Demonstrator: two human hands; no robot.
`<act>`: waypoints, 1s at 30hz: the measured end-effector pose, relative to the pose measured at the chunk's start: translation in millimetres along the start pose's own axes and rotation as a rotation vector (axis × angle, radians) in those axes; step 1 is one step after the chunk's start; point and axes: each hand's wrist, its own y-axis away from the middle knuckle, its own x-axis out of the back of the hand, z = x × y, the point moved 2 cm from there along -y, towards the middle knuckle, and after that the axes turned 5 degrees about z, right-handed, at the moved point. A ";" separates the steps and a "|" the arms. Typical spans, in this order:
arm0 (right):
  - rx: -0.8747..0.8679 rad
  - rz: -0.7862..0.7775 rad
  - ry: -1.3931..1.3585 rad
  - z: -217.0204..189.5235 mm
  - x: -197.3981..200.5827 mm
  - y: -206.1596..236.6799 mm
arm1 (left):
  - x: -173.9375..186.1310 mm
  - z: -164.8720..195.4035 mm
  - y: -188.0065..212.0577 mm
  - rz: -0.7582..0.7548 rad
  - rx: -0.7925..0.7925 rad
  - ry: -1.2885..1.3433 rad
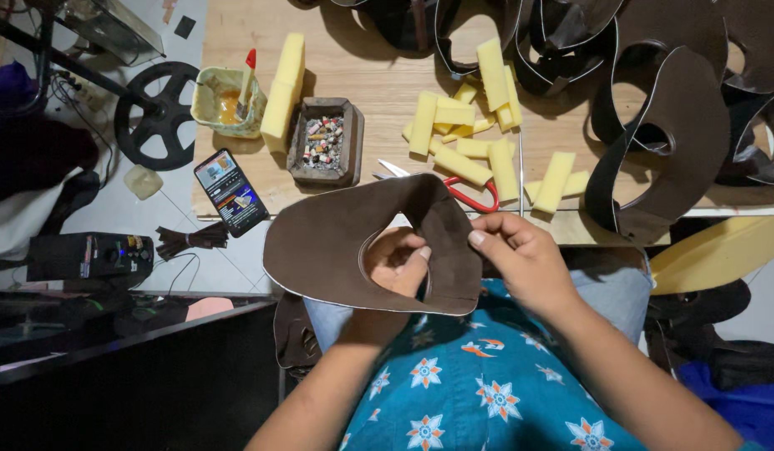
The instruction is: The person cuts a yellow foam block into strips with red-handled scissors, then takes a brown shoe upper, pushes a foam strip inside it, and uses a thin metal rod to work the foam into place along the edges. They press and fold the upper over the foam and set the padded upper with a pile of similar uppers on the table.
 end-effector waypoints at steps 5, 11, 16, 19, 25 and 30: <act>0.224 -0.002 0.333 -18.4 -8.2 10.6 | 18.3 21.4 17.6 -0.342 -0.794 -0.586; 0.669 -0.094 0.634 -39.2 -20.8 19.8 | -2.0 -12.1 -1.7 -0.266 -0.612 -0.589; 0.690 -0.109 0.594 -35.5 -17.7 17.6 | 9.3 26.6 13.0 -0.242 -0.694 -0.692; 0.606 -0.145 0.481 -26.8 -12.2 13.3 | 5.6 62.8 23.9 -0.201 -0.739 -0.763; -0.112 -0.061 0.302 8.8 -4.6 0.8 | -13.5 57.8 11.6 -0.178 -0.115 -0.250; 0.133 0.029 0.511 14.3 -7.6 0.4 | -8.9 33.0 13.1 -0.226 -0.207 -0.612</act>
